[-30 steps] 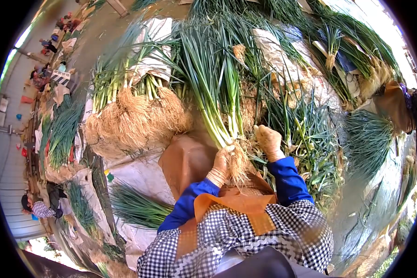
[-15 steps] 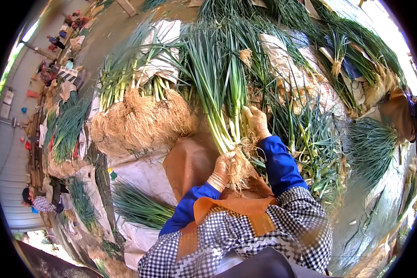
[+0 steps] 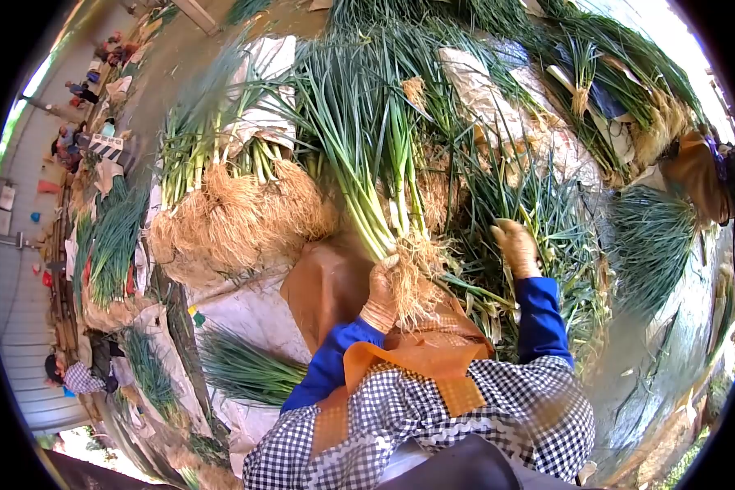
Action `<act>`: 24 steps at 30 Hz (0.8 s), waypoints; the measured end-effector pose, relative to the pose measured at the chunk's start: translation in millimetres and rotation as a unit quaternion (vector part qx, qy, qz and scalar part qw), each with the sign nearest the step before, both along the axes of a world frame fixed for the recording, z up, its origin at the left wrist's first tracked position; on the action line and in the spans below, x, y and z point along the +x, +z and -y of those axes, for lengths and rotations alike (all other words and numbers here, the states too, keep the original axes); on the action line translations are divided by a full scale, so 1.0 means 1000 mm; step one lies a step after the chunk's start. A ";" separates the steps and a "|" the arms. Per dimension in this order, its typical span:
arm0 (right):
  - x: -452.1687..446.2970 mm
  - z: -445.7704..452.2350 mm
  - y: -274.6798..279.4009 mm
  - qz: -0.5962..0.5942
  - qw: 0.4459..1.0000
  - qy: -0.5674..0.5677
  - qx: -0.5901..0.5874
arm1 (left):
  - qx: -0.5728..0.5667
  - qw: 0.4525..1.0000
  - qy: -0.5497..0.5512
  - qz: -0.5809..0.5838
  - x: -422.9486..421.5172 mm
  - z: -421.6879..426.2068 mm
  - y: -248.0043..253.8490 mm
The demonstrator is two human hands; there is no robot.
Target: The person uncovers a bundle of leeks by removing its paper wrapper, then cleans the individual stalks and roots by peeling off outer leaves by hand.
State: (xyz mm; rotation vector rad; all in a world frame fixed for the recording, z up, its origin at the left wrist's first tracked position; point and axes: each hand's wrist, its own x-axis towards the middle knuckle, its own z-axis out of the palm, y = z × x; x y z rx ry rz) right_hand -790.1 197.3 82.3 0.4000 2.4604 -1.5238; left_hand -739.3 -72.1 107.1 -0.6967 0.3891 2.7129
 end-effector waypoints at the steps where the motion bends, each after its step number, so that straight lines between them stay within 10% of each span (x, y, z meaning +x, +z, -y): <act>1: -0.013 0.012 -0.005 -0.008 0.999 0.021 0.050 | 0.002 1.000 0.003 -0.014 -0.002 -0.001 0.006; 4: -0.054 0.093 -0.024 0.103 0.898 -0.005 -0.428 | 0.009 1.000 -0.009 -0.014 0.000 0.000 0.007; 6: -0.081 0.141 -0.066 0.006 0.901 0.000 -0.433 | 0.007 1.000 0.025 0.017 0.001 0.000 -0.001; 8: -0.076 0.151 -0.067 -0.089 0.945 0.047 -0.313 | -0.027 0.999 -0.012 -0.013 0.003 0.006 -0.006; 11: -0.064 0.153 -0.063 -0.210 0.919 0.131 0.307 | -0.065 0.998 -0.002 0.019 0.002 0.004 -0.017; 15: -0.031 0.133 -0.045 -0.168 0.954 0.060 0.240 | -0.115 0.992 -0.007 0.043 0.003 -0.006 -0.022; 17: 0.003 0.117 -0.019 -0.111 0.982 -0.022 -0.154 | -0.122 0.992 -0.001 0.041 -0.001 -0.008 -0.017; 19: 0.022 0.074 0.015 0.070 0.962 0.001 -0.265 | -0.133 0.990 -0.003 0.057 0.000 -0.004 -0.025; 22: 0.005 0.063 0.024 -0.164 0.971 0.029 0.172 | -0.125 0.991 -0.025 0.026 0.002 -0.006 -0.038; 24: -0.017 0.088 0.050 -0.190 0.974 0.046 0.110 | -0.144 0.989 -0.042 -0.001 0.001 -0.010 -0.025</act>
